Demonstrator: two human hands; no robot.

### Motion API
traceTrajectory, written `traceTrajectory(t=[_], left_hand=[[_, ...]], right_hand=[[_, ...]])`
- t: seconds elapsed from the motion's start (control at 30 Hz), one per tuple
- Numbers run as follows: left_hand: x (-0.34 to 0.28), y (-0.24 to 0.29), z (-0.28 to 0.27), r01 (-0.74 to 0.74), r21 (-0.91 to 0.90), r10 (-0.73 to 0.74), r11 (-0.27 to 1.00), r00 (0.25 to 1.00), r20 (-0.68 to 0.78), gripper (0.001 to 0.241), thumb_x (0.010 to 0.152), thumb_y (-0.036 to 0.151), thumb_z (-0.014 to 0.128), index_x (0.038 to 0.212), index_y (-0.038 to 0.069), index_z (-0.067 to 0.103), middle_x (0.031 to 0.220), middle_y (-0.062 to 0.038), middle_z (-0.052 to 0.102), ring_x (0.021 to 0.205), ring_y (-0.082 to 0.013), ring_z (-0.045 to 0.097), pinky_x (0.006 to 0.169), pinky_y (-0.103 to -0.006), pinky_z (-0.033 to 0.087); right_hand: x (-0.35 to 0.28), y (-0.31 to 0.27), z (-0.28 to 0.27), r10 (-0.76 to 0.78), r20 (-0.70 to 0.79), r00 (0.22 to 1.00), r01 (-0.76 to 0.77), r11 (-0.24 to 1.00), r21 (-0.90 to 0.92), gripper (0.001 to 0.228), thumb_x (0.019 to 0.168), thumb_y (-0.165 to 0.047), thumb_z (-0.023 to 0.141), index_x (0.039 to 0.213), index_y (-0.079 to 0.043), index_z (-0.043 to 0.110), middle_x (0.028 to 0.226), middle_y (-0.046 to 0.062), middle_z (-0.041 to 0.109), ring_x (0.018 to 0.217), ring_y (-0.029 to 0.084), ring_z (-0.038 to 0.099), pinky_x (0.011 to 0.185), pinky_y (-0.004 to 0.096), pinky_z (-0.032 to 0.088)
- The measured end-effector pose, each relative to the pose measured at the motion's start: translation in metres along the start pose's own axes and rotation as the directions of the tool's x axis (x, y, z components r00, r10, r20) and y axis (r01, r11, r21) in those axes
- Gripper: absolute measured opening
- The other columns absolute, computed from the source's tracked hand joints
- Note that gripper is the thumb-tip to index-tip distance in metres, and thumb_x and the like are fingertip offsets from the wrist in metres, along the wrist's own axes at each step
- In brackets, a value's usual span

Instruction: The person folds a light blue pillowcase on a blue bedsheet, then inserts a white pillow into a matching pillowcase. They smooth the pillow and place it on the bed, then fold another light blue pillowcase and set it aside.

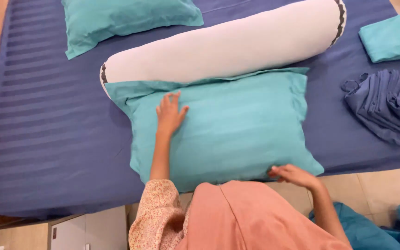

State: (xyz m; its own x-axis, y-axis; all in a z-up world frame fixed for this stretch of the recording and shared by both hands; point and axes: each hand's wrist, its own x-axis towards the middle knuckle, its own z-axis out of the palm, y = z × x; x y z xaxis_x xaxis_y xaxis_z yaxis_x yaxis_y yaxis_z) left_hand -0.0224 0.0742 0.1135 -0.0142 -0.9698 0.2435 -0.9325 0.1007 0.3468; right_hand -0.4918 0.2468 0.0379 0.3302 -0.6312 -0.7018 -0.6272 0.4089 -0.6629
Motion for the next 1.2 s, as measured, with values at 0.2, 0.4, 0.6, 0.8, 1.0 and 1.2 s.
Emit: traceTrajectory(t=[0.2,0.4,0.6,0.8,1.0,1.2], left_hand=[[-0.064,0.006,0.074,-0.044,0.088,0.051,0.995,0.996,-0.07,0.069,0.097,0.052,0.06,0.155,0.017,0.045,0.165,-0.014,0.034,0.154,-0.0355,0.026,0.119,-0.069,0.015],[-0.071,-0.041,0.032,0.354,0.001,-0.345,0.935,0.913,-0.218,0.08,0.09,0.062,0.064,0.153,0.017,0.044,0.166,-0.014,0.032,0.155,-0.036,0.025,0.118,-0.0707,0.014],[-0.083,-0.059,0.004,0.731,-0.084,-0.73,0.677,0.655,-0.195,0.103,0.08,0.075,0.067,0.159,0.018,0.032,0.155,-0.021,0.04,0.137,-0.0461,0.041,0.105,-0.0674,0.034],[-0.048,-0.105,0.03,0.731,-0.128,-0.742,0.67,0.662,-0.102,0.083,0.092,0.065,0.062,0.148,0.006,0.041,0.126,-0.026,0.064,0.111,-0.0464,0.064,0.09,-0.056,0.051],[0.051,-0.134,0.031,0.584,-0.253,-0.635,0.772,0.727,-0.261,0.051,0.102,0.042,0.054,0.138,0.005,0.055,0.116,-0.024,0.071,0.105,-0.0446,0.067,0.086,-0.0546,0.052],[0.104,-0.153,0.021,0.516,-0.319,-0.605,0.795,0.712,-0.357,0.058,0.1,0.046,0.054,0.142,0.007,0.052,0.127,-0.024,0.064,0.114,-0.0441,0.062,0.092,-0.0528,0.05]], right_hand=[[0.001,-0.038,-0.046,-0.146,-0.76,0.633,0.168,0.985,-0.05,0.049,0.096,-0.046,0.065,0.116,-0.002,0.075,0.102,0.018,0.078,0.093,0.026,0.072,0.083,0.038,0.054],[0.104,0.005,-0.09,-0.339,-0.865,0.371,0.18,0.94,-0.291,0.066,0.1,-0.052,0.068,0.138,0.001,0.063,0.133,0.029,0.064,0.123,0.039,0.059,0.103,0.044,0.045],[0.104,-0.032,-0.104,-0.005,-0.781,0.625,0.256,0.946,0.199,0.077,0.093,-0.06,0.06,0.144,-0.002,0.055,0.137,0.023,0.062,0.127,0.032,0.058,0.107,0.039,0.042],[0.12,-0.07,-0.125,-0.075,-0.714,0.696,0.37,0.89,0.267,0.066,0.092,-0.046,0.071,0.133,0.005,0.063,0.123,0.02,0.071,0.11,0.026,0.067,0.097,0.036,0.05],[0.232,-0.091,-0.189,-0.368,-0.848,0.381,0.449,0.876,-0.178,0.041,0.101,-0.035,0.074,0.116,0.002,0.071,0.1,0.02,0.075,0.088,0.023,0.068,0.081,0.039,0.053],[0.278,-0.118,-0.186,-0.39,-0.893,0.226,0.457,0.852,-0.256,0.044,0.106,-0.041,0.07,0.119,0.0,0.07,0.104,0.024,0.073,0.092,0.032,0.068,0.083,0.043,0.052]])
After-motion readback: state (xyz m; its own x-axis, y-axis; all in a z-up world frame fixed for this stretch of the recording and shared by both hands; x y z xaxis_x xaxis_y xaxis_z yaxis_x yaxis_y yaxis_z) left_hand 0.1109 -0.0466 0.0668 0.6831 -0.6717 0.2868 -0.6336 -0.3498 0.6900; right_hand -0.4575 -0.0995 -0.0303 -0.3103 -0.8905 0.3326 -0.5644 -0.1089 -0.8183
